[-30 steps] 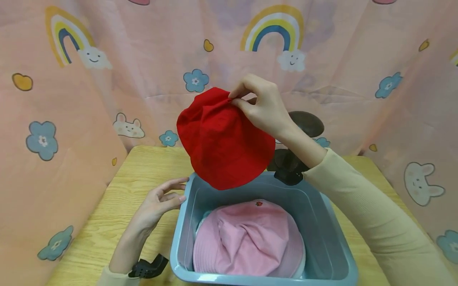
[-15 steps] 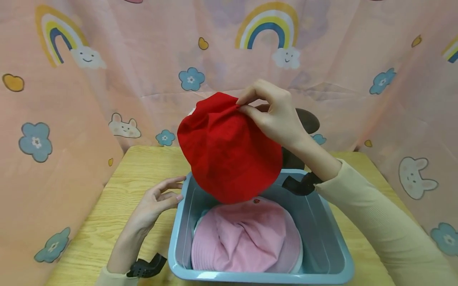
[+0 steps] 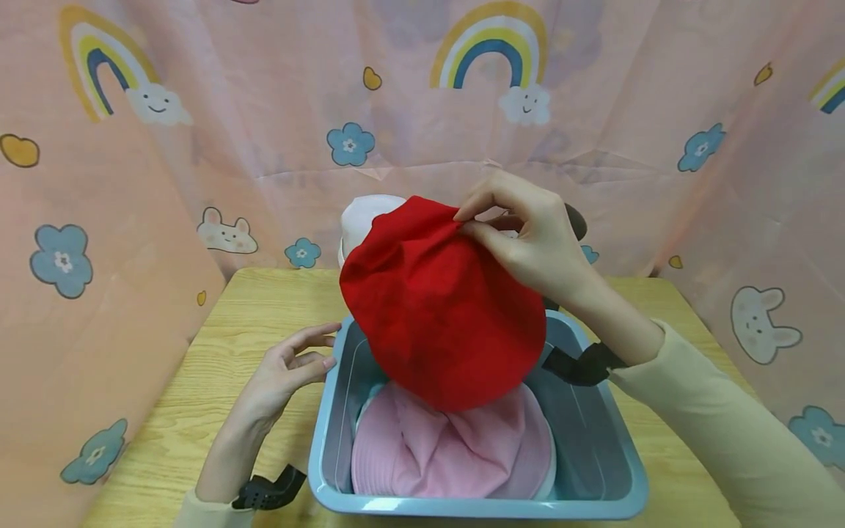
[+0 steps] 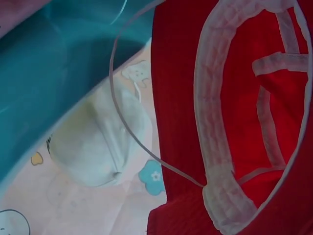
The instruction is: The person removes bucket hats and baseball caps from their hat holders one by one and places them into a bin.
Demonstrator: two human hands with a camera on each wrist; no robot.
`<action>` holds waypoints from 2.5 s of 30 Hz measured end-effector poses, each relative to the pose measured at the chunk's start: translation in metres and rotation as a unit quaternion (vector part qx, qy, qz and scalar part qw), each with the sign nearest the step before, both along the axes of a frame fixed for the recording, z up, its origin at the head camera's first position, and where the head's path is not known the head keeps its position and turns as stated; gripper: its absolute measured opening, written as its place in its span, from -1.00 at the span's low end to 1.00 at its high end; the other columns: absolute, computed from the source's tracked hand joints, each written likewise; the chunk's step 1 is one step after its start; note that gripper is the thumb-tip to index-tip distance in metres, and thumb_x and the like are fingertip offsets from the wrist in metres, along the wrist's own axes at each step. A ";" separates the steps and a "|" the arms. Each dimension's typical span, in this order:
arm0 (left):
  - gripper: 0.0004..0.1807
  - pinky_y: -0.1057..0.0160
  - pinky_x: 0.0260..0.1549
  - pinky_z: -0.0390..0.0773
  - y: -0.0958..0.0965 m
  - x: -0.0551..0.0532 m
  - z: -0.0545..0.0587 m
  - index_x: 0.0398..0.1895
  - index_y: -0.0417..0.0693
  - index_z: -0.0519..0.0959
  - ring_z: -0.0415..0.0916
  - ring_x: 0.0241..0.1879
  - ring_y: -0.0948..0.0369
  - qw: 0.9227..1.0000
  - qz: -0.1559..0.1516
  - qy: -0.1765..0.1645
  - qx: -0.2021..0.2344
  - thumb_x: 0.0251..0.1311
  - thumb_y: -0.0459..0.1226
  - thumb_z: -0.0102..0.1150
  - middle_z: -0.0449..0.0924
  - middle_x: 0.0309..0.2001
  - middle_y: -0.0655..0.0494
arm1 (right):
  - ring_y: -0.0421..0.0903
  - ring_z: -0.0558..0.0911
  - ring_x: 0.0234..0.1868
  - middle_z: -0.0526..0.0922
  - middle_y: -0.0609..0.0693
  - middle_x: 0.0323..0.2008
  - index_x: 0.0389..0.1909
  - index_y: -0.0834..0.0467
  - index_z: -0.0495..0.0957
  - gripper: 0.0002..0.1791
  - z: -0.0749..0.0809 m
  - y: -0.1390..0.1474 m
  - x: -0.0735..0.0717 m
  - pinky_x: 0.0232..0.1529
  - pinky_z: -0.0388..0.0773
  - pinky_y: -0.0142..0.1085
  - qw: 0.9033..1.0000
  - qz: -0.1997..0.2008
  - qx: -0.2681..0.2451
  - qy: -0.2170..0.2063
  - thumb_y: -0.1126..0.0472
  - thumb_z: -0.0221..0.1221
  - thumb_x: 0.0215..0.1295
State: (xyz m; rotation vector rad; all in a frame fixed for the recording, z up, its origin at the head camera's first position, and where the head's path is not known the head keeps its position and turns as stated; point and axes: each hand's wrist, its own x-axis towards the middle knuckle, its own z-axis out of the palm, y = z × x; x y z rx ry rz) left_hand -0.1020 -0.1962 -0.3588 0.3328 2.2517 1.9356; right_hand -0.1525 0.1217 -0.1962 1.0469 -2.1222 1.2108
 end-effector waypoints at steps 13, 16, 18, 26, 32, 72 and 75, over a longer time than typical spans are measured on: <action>-0.45 0.27 -0.12 0.62 0.000 0.000 0.000 0.33 -0.17 0.33 0.65 -0.19 0.31 1.000 0.006 -0.008 0.000 0.27 -0.31 0.14 0.39 0.09 -0.02 | -0.21 0.61 -0.18 0.63 0.04 -0.29 -0.37 0.28 0.61 -0.80 -0.013 0.008 0.014 -0.19 0.66 -0.41 0.997 0.056 0.007 0.043 0.60 0.25 0.02; -0.45 0.26 -0.11 0.61 0.000 0.000 0.000 0.33 -0.16 0.34 0.64 -0.21 0.31 1.000 0.006 -0.009 0.000 0.27 -0.30 0.14 0.40 0.08 0.00 | -0.22 0.61 -0.18 0.63 0.05 -0.29 -0.37 0.27 0.61 -0.78 -0.017 0.009 0.017 -0.20 0.65 -0.42 0.996 0.069 0.015 0.054 0.61 0.26 0.00; -0.45 0.26 -0.11 0.61 0.000 0.000 0.000 0.33 -0.16 0.34 0.64 -0.21 0.31 1.000 0.005 -0.009 0.000 0.27 -0.30 0.14 0.40 0.08 0.00 | -0.23 0.60 -0.18 0.63 0.05 -0.29 -0.37 0.26 0.61 -0.77 -0.020 0.010 0.019 -0.18 0.65 -0.44 0.995 0.074 0.021 0.058 0.61 0.27 -0.01; -0.46 0.24 -0.12 0.62 0.000 0.000 0.001 0.32 -0.15 0.35 0.64 -0.18 0.29 1.000 0.007 -0.009 -0.001 0.26 -0.30 0.15 0.41 0.06 0.00 | -0.22 0.60 -0.19 0.62 0.05 -0.28 -0.35 0.25 0.62 -0.81 -0.025 0.012 0.028 -0.17 0.62 -0.49 0.994 0.087 0.024 0.065 0.55 0.28 0.04; -0.46 0.26 -0.12 0.62 0.000 0.000 0.001 0.32 -0.17 0.34 0.64 -0.17 0.29 1.000 0.007 -0.010 0.002 0.27 -0.31 0.14 0.42 0.04 0.05 | -0.19 0.59 -0.19 0.63 0.05 -0.31 -0.33 0.24 0.63 -0.87 -0.026 0.009 0.034 -0.20 0.56 -0.54 0.989 0.120 0.019 0.086 0.49 0.24 0.12; -0.46 0.27 -0.14 0.63 0.000 -0.001 -0.001 0.33 -0.19 0.33 0.65 -0.22 0.31 1.000 -0.004 -0.001 0.011 0.28 -0.33 0.14 0.44 0.03 0.07 | -0.32 0.58 -0.15 0.59 -0.23 -0.22 -0.25 -0.03 0.52 -0.58 -0.062 0.037 0.057 -0.23 0.66 -0.37 0.979 0.135 0.125 -0.092 0.54 0.29 0.04; -0.45 0.26 -0.14 0.63 0.000 -0.001 -0.001 0.33 -0.19 0.33 0.65 -0.22 0.31 1.000 -0.002 -0.003 0.012 0.27 -0.33 0.14 0.44 0.02 0.06 | -0.32 0.57 -0.16 0.58 -0.25 -0.23 -0.24 -0.06 0.51 -0.59 -0.061 0.040 0.058 -0.22 0.66 -0.35 0.976 0.136 0.140 -0.096 0.52 0.28 0.07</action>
